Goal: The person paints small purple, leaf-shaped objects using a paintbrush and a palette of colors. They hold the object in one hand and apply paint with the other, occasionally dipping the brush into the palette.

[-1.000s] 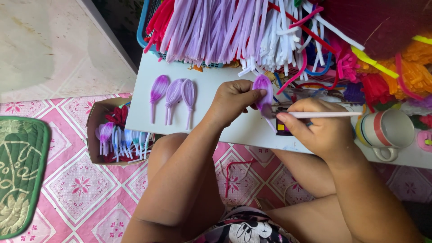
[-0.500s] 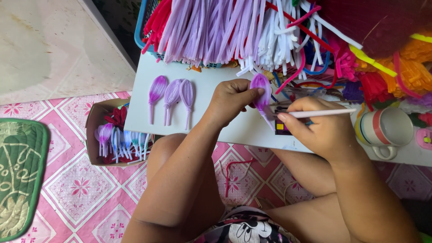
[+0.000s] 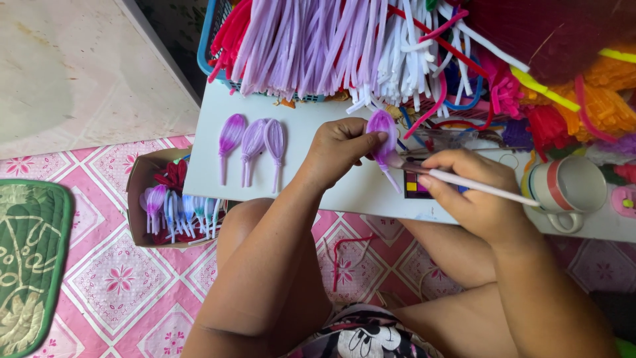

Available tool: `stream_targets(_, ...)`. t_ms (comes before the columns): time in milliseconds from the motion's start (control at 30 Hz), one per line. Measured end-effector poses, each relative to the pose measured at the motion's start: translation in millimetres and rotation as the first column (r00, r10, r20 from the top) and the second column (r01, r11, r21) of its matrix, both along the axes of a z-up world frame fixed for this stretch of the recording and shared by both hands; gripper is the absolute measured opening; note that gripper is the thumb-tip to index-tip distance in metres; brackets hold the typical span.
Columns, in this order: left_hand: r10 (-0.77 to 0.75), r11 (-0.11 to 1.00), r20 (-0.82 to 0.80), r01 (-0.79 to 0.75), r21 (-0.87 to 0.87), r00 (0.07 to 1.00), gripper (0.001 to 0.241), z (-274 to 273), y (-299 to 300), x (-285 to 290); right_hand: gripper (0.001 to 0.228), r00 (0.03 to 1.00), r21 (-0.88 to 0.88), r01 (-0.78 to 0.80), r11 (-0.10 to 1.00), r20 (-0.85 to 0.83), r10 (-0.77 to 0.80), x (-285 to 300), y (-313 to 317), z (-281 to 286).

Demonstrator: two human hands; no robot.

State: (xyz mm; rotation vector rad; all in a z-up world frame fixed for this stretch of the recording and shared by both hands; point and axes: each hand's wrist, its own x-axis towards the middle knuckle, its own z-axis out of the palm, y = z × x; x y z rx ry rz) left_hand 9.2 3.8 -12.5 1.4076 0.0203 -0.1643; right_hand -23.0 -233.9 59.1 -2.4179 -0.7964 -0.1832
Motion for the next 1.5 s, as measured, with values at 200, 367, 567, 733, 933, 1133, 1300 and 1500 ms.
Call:
stream_targets(200,0.019,0.996,-0.016,-0.018,0.084,1.0,0.025,16.4,3.6,-6.5,0.016,0.823,-0.113,0.335,0.935,-0.449,-0.349,17.6,-48.2,-27.0)
stream_targets(367,0.033,0.997,0.054,-0.036,0.067,0.998,0.02,1.8,-2.2,-6.5,0.013,0.832,-0.103,0.389,0.916,-0.388,-0.397,17.6,-78.5,-83.1)
stream_targets(567,0.059,0.996,0.14,-0.068,0.065,0.988,0.017,-7.4,-1.3,-3.8,0.013,0.889,-0.062,0.37,0.927,-0.264,-0.373,21.7,-84.5,-110.2)
stream_targets(733,0.049,0.996,0.147,-0.059,0.065,0.988,0.015,-6.7,-2.4,-4.4,0.013,0.912,-0.155,0.367,0.917,-0.134,-0.388,19.9,-85.6,-107.0)
stream_targets(933,0.046,0.997,0.15,-0.056,0.062,0.988,0.015,-5.5,-3.2,-5.3,0.013,0.926,-0.159,0.339,0.927,-0.117,-0.359,17.8,-78.4,-105.1)
stream_targets(1133,0.039,0.998,0.157,-0.045,0.035,0.987,0.013,-8.0,-4.6,-2.4,0.013,0.938,-0.049,0.327,0.944,-0.104,-0.331,11.9,-69.1,-66.0)
stream_targets(1300,0.014,1.0,0.152,-0.015,0.01,0.988,0.016,-8.1,-5.9,-2.7,0.016,0.998,0.349,0.062,0.935,-0.032,-0.054,-10.1,-27.6,-12.4)
stream_targets(1500,-0.008,1.0,0.16,0.011,-0.02,0.987,0.014,-14.5,-6.0,-3.5,0.015,0.97,0.145,-0.025,0.989,0.244,-0.011,-0.1,-7.4,-20.8)
